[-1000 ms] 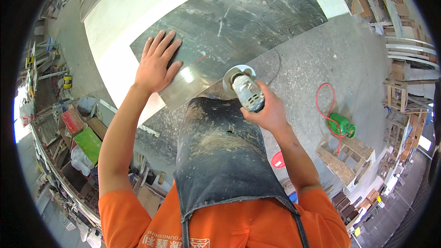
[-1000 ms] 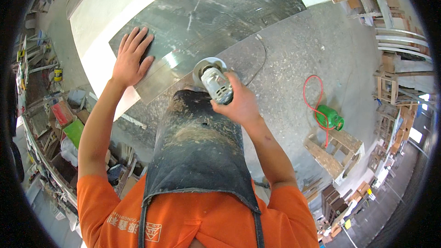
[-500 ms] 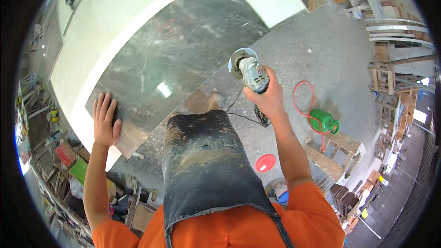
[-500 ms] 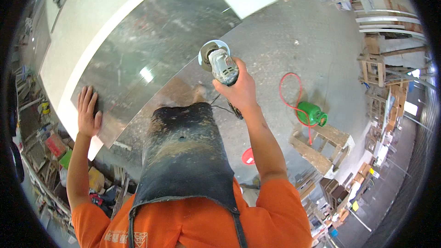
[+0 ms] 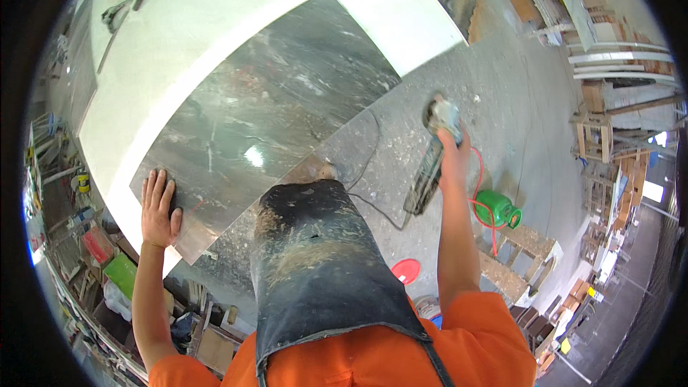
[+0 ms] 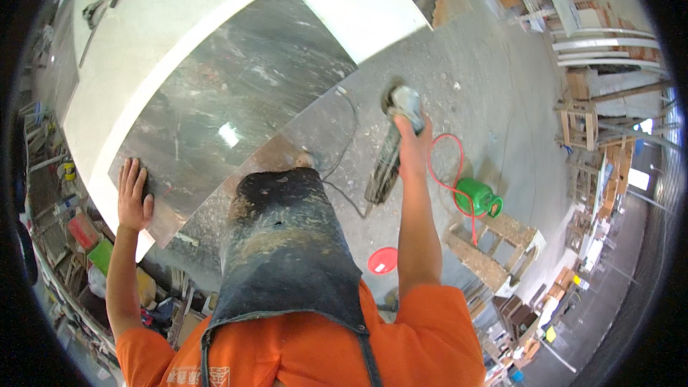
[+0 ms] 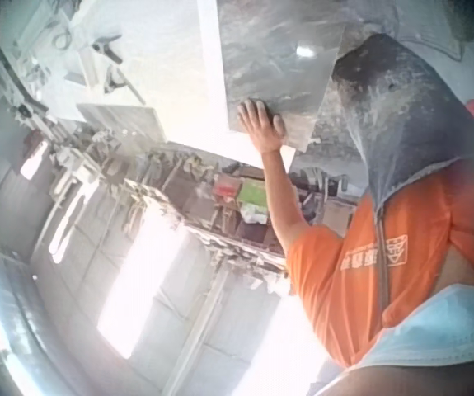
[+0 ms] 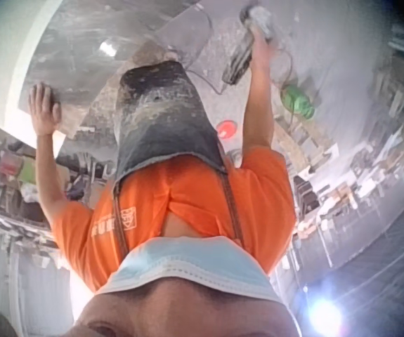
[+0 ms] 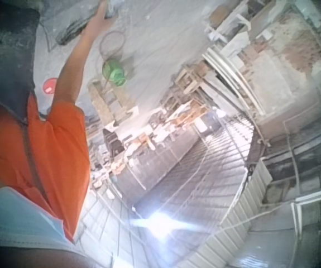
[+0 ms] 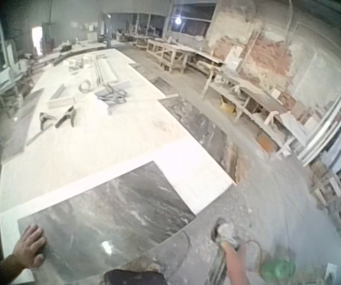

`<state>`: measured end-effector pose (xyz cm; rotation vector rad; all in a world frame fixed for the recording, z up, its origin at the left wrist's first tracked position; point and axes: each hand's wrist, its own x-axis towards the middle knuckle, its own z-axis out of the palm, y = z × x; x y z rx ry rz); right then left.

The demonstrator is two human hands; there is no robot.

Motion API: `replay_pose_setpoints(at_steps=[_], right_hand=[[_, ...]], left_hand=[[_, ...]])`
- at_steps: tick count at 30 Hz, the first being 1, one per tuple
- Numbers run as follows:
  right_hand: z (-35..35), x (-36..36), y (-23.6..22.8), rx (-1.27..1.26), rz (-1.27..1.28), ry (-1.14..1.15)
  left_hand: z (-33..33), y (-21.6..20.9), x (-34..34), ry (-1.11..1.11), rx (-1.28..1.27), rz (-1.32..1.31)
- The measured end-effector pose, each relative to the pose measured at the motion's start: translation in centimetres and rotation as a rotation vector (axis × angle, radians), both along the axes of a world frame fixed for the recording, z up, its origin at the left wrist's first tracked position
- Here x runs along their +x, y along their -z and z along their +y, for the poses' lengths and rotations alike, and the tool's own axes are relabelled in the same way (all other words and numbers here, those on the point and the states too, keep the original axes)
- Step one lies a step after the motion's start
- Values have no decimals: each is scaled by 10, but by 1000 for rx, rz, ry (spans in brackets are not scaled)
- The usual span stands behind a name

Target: The person grinds the edges of a large stone tile with an angle grinder, then positions a white trim strip along the tile edge. The person applies adhesive with a putty knife to the trim strip and presses it onto the stone tile edge.

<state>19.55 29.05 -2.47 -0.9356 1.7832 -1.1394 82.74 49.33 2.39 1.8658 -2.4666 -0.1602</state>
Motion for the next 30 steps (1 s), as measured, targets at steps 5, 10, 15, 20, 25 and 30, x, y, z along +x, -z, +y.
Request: replay_pose_setpoints(at_steps=[5,10,15,20,25,30], right_hand=[[28,0,-59,386,-518,122],[38,69,-142,321,-707,33],[43,182,-197,414,-439,-303],[42,330,-202,433,-121,-824],[48,452,-181,319,262,-1354],[60,528,-190,482,410,-1477]], left_hand=[[6,-5,-4,-145,92,73],[3,-9,-15,-248,66,133],[4,1,-38,-349,86,145],[9,-7,-51,-262,85,326],[20,5,-56,-288,-66,463],[22,5,-52,-292,-42,620]])
